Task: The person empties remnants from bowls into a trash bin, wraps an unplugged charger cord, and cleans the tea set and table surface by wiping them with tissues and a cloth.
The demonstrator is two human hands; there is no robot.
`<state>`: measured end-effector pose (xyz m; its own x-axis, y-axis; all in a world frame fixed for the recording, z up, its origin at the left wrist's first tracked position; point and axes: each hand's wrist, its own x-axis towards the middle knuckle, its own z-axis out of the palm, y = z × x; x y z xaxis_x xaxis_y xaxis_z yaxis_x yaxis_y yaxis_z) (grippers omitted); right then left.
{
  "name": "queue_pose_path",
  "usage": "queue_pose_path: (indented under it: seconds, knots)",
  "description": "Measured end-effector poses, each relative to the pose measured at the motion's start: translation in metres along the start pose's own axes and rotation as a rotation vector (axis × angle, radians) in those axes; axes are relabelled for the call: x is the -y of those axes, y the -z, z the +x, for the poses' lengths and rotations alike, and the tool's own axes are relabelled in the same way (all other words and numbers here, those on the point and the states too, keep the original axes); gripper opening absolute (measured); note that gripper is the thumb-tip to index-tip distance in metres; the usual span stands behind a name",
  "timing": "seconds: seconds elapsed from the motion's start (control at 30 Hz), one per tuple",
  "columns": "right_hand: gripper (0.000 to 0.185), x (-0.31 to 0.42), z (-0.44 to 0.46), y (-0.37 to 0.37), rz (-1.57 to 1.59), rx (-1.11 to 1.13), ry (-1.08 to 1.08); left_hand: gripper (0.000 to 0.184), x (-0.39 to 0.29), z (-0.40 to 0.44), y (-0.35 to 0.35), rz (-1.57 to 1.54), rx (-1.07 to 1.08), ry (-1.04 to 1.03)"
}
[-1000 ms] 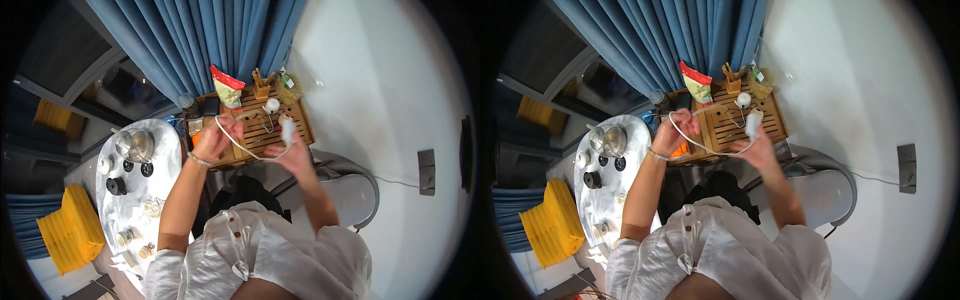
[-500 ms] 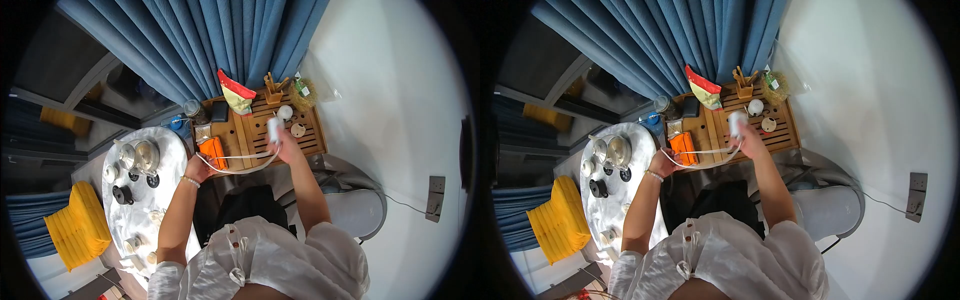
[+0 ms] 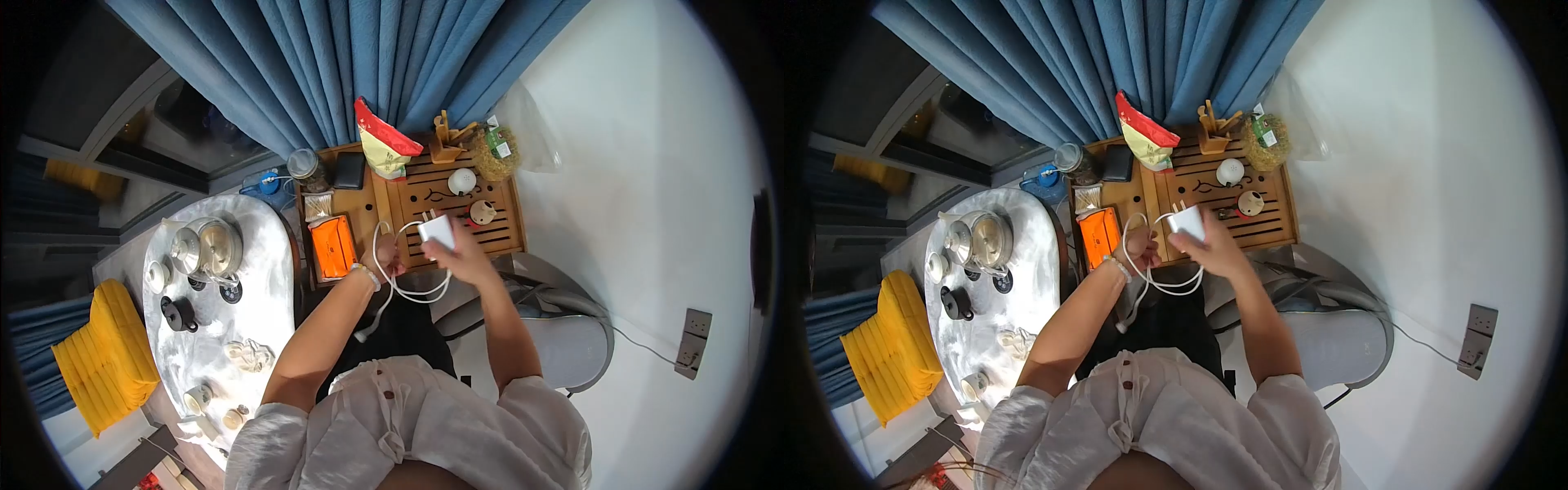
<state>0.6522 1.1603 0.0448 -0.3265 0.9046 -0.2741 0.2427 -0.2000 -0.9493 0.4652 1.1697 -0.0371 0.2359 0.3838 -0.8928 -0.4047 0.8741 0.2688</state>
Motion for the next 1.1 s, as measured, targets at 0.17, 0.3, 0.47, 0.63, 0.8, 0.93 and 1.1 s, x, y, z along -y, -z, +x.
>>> queue_pose_path:
  seconds: [0.17,0.3,0.47,0.63,0.8,0.93,1.1]
  knots:
    - [0.037,-0.046,0.006,-0.058,0.001,-0.423,0.012,0.022,0.005,-0.008,0.002,-0.443,-0.165,-0.124]
    - [0.034,-0.092,0.007,-0.092,-0.192,-0.397,0.085,0.049,0.005,-0.049,-0.013,-0.363,0.041,-0.312]
    - [0.058,-0.073,0.009,-0.094,-0.424,0.052,0.308,0.028,0.022,-0.01,0.017,0.043,0.054,-0.345]
    - [0.083,-0.121,0.105,0.045,-0.415,-0.299,-0.129,0.02,0.014,-0.016,0.037,-0.279,0.062,-0.168]
    - [0.11,-0.19,0.172,0.096,-0.375,-0.328,-0.529,0.021,0.014,-0.021,0.053,-0.319,0.041,-0.157]
    - [0.087,-0.171,0.168,0.068,-0.41,-0.516,-0.441,0.019,0.016,-0.032,0.058,-0.367,-0.081,-0.122]
    - [0.073,-0.117,0.197,0.01,-0.331,-0.634,-0.334,0.019,0.028,-0.024,0.074,-0.363,-0.075,-0.059]
